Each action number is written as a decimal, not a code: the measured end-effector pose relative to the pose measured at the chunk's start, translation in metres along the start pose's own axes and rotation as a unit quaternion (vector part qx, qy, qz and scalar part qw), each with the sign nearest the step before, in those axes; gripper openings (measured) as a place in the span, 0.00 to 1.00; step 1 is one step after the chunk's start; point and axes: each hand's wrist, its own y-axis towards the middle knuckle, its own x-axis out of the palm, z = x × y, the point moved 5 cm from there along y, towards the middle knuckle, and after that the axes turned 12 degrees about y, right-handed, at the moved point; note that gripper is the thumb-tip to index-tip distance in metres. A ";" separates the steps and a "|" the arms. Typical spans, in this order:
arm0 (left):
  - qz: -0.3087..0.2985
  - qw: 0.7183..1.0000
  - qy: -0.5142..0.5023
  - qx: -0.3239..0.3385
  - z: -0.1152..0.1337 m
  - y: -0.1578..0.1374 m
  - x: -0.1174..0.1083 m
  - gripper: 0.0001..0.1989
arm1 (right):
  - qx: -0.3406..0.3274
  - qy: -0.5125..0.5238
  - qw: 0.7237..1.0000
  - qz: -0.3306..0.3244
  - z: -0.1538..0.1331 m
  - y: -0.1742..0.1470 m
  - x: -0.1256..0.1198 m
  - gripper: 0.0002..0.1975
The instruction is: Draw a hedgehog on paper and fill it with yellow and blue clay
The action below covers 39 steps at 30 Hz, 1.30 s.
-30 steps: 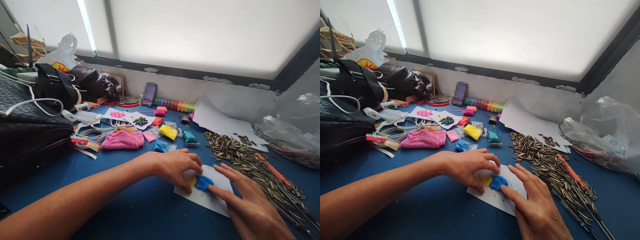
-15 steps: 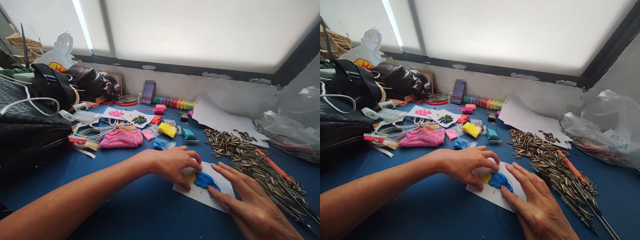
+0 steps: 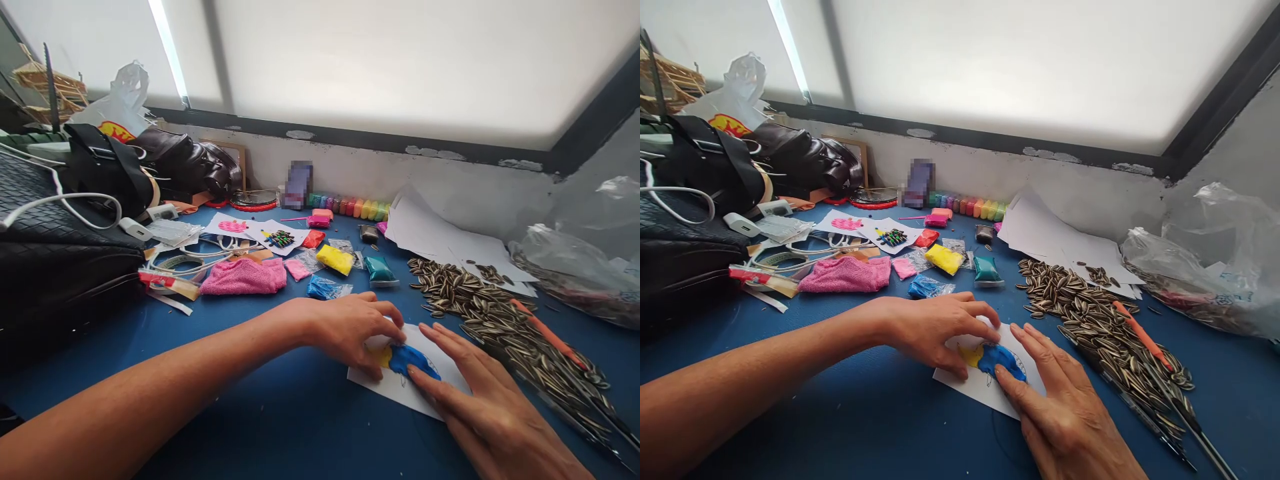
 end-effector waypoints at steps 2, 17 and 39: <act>0.002 1.000 0.000 -0.001 0.000 0.000 0.000 0.27 | -0.014 0.007 1.000 0.011 -0.001 0.001 -0.001 0.19; 0.009 1.000 0.005 0.003 0.000 0.000 0.001 0.28 | -0.038 -0.002 0.999 0.036 -0.002 0.003 -0.009 0.20; 0.006 1.000 0.022 -0.003 0.004 -0.003 0.000 0.27 | -0.039 -0.072 0.997 -0.004 -0.004 -0.009 -0.004 0.12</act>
